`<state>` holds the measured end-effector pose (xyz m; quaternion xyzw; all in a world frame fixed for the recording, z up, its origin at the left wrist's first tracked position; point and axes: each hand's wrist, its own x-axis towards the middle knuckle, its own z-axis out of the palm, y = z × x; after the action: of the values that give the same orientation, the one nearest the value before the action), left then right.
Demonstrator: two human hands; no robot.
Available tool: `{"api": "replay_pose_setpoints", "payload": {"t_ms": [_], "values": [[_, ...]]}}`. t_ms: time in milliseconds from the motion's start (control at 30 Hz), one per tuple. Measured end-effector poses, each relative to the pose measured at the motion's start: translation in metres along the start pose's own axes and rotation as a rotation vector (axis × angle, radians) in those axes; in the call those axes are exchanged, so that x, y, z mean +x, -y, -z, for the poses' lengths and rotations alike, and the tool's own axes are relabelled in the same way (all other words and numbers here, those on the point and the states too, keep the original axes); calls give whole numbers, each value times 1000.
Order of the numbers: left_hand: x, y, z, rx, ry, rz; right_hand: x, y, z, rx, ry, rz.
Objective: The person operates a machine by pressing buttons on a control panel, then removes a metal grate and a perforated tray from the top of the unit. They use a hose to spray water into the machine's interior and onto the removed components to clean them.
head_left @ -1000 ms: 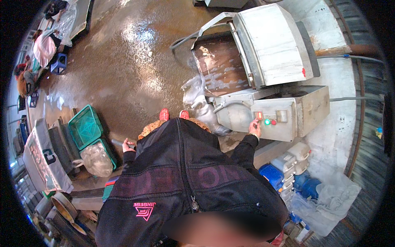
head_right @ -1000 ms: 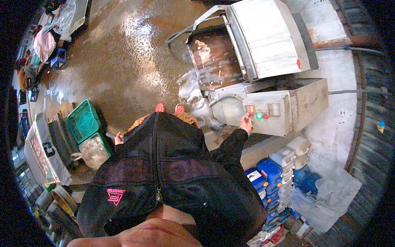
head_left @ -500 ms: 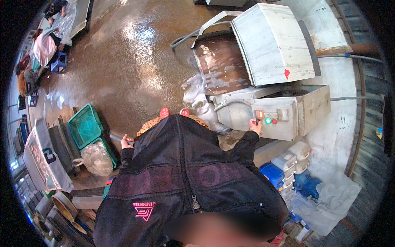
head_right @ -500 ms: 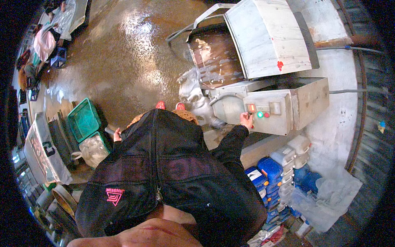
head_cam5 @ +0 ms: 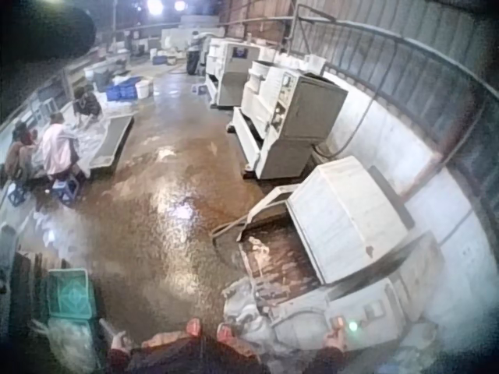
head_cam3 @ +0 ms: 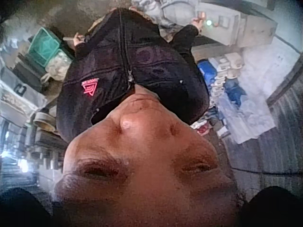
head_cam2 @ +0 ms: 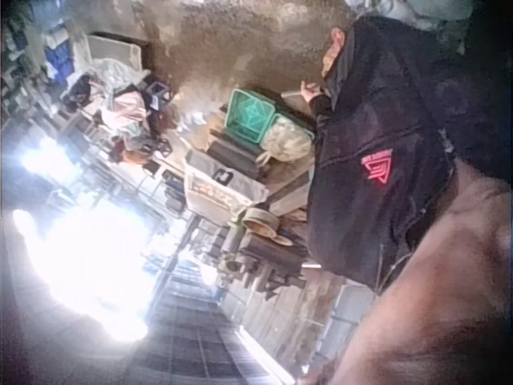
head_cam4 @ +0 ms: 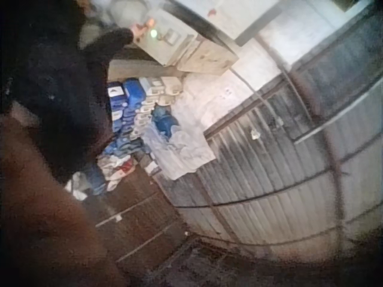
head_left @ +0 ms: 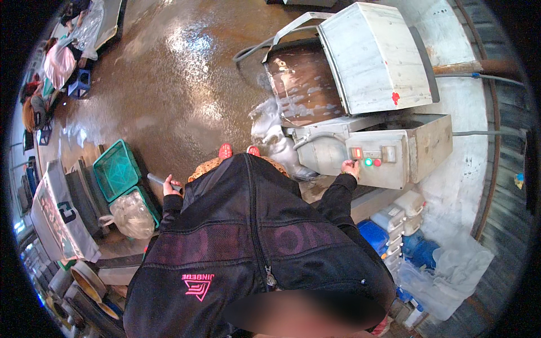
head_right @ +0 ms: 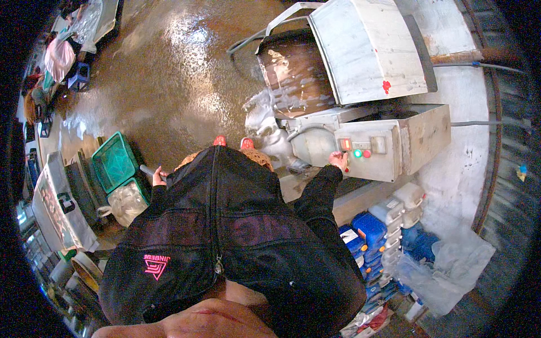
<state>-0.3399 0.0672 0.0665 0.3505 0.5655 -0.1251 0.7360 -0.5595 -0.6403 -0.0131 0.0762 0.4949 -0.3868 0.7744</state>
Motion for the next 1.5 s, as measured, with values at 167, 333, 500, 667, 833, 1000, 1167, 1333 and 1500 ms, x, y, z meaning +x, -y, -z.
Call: {"api": "replay_pose_setpoints", "payload": {"t_ms": [167, 333, 500, 667, 833, 1000, 1167, 1333, 1500], "values": [[5, 9, 5, -9, 22, 57, 18, 15, 6, -27, 64, 68], [23, 8, 35, -38, 22, 119, -69, -28, -45, 109, -192, 50], [13, 19, 34, 43, -24, 25, -51, -6, -34, 69, -124, 12], [26, 28, 45, 7, -41, 55, -50, -9, -38, 61, -150, 48], [26, 34, 40, -31, -19, 107, -52, -11, -40, 27, -159, 81], [28, 37, 45, -10, -1, 99, -58, -17, -44, 25, -146, 91], [24, 36, 46, -7, -32, 97, -56, -13, -43, 35, -193, 110], [15, 34, 43, 0, -8, 182, -51, -2, -37, 50, -195, 113], [14, 34, 42, 27, -34, 124, -65, -16, -48, 17, -213, 76]]}}
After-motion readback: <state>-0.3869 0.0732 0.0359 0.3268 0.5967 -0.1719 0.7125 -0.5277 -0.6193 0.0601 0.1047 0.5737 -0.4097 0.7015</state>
